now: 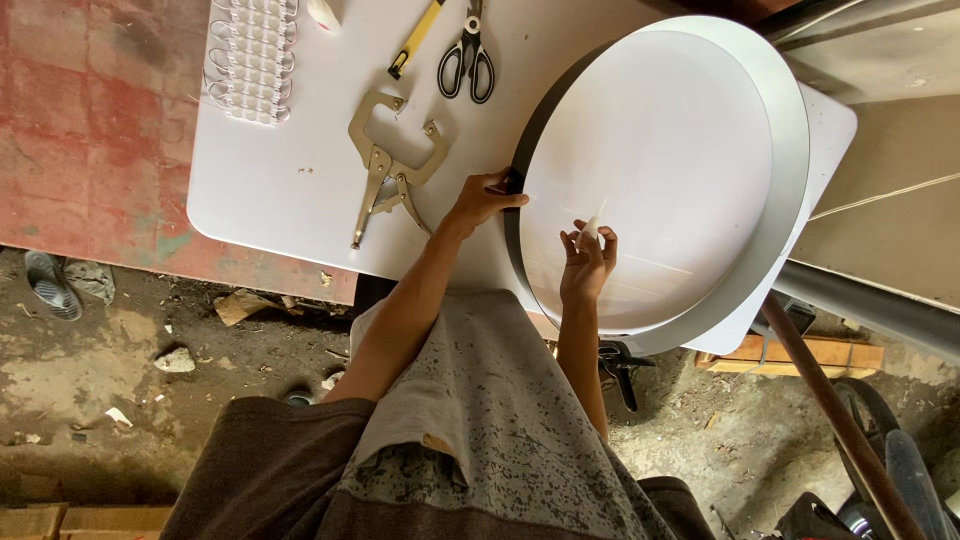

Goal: The person applies a white adhesive from a small tube along the inner edge of a circular white object clamped to a table. They move steadily around the perimeter, pressing the adhesive into place with their fingers.

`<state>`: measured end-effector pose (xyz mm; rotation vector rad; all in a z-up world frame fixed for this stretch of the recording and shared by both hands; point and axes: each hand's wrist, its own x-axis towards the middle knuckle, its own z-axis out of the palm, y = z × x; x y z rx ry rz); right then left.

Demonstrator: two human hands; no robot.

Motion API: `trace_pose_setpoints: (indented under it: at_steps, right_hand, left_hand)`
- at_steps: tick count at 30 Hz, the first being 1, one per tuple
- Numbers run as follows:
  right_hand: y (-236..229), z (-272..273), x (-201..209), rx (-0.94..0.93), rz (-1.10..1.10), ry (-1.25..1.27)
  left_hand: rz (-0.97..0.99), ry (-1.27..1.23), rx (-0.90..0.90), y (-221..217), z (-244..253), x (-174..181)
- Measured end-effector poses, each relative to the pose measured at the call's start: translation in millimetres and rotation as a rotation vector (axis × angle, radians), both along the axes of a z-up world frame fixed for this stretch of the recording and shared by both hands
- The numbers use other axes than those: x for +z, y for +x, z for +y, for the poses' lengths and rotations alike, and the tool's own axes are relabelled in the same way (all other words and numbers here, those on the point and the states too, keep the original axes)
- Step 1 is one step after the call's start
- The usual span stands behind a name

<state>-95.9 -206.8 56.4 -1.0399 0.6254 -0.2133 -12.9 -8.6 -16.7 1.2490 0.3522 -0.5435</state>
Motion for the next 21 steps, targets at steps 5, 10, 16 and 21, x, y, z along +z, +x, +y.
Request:
trace_pose_setpoints:
  at_steps: [5, 10, 16, 21]
  right_hand:
    - [-2, 6, 1, -0.004, -0.052, 0.025]
    - [-6, 3, -2, -0.009, -0.055, 0.047]
    - [-6, 3, 1, 0.026, -0.054, 0.032]
    - [-6, -2, -3, 0.016, -0.063, 0.041]
  left_hand:
    - [-0.007, 0.001, 0.000, -1, -6, -35]
    - [-0.005, 0.006, 0.012, -4, -1, -16]
    - [-0.069, 0.021, 0.040, -4, -1, -10]
    - [-0.049, 0.031, 0.048, -6, -4, -16]
